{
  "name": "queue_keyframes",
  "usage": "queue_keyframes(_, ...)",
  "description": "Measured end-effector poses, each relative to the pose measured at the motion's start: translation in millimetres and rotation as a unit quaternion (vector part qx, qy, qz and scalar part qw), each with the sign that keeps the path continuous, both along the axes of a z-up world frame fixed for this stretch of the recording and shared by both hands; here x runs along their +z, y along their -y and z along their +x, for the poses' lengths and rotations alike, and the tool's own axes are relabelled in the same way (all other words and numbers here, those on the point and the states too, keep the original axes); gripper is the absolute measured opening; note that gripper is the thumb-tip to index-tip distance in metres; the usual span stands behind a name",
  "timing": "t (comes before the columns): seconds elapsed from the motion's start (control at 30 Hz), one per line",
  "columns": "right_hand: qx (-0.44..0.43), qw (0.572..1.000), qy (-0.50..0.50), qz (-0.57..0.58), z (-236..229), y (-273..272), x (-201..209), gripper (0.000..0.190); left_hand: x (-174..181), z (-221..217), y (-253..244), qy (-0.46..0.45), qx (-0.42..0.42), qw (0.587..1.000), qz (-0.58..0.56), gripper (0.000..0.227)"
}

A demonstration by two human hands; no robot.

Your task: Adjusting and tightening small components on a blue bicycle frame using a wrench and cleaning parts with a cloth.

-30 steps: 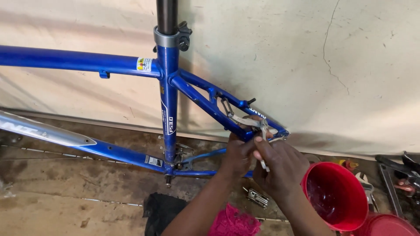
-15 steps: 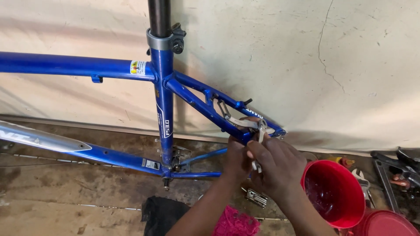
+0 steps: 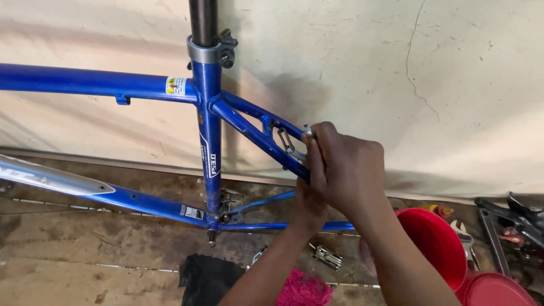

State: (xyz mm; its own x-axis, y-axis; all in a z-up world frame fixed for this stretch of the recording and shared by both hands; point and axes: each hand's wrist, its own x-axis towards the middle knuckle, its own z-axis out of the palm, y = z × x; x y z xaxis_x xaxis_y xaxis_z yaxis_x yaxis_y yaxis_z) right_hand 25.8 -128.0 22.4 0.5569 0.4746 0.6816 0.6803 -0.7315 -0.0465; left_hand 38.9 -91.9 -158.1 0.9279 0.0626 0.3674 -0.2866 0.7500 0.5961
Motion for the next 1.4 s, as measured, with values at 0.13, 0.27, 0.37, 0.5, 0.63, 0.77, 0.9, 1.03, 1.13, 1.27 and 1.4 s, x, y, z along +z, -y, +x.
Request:
queue_keyframes(0.13, 0.011, 1.000, 0.002, -0.006, -17.1, 9.5, -13.4, 0.020, -12.9, -3.0, 3.2, 0.006, 0.026, 1.000, -0.006, 0.030)
queue_keyframes(0.27, 0.017, 0.997, 0.075, -0.008, -18.3, 16.2, -36.5, 0.018, -20.2, 10.9, 9.2, 0.015, 0.054, 0.998, -0.017, 0.021)
queue_keyframes(0.37, -0.052, 0.993, 0.099, -0.045, -0.2, 6.5, -26.3, 0.028, -26.4, 19.8, 13.4, 0.023, 0.060, 0.998, -0.025, 0.016)
queue_keyframes(0.5, -0.088, 0.996, -0.003, -0.034, 24.7, -7.5, -3.8, 0.035, -37.3, 15.8, 23.4, 0.020, 0.047, 0.998, -0.036, 0.014)
queue_keyframes(0.63, -0.092, 0.995, 0.036, -0.020, -2.5, 6.1, -18.1, 0.033, 36.7, -16.5, -7.7, -0.112, 0.016, 0.993, -0.010, 0.017)
queue_keyframes(0.77, -0.034, 0.992, 0.118, -0.012, -10.7, 11.8, -35.0, 0.025, 96.9, -29.5, -39.1, -0.138, -0.134, 0.957, -0.216, 0.003)
queue_keyframes(0.9, -0.095, 0.990, 0.082, -0.062, 24.0, -2.2, -14.6, 0.036, 81.6, -27.6, -24.7, -0.033, -0.043, 0.989, -0.139, 0.011)
queue_keyframes(1.03, -0.117, 0.990, 0.040, -0.071, 17.0, 1.2, -11.4, 0.035, 65.6, -20.2, -8.0, 0.054, 0.016, 0.996, -0.075, 0.020)
queue_keyframes(1.13, -0.069, 0.987, 0.138, -0.042, -3.0, 12.0, -32.9, 0.033, 117.1, -41.1, -21.0, -0.076, 0.009, 0.990, -0.118, 0.018)
queue_keyframes(1.27, -0.086, 0.992, 0.084, -0.046, 0.2, 1.4, -20.2, 0.030, 121.3, -53.1, -28.8, -0.278, -0.028, 0.947, -0.161, 0.016)
queue_keyframes(1.4, -0.170, 0.979, -0.089, -0.064, 39.3, -10.8, -13.7, 0.044, 0.9, -1.6, 19.9, -0.012, 0.066, 0.994, -0.084, 0.030)
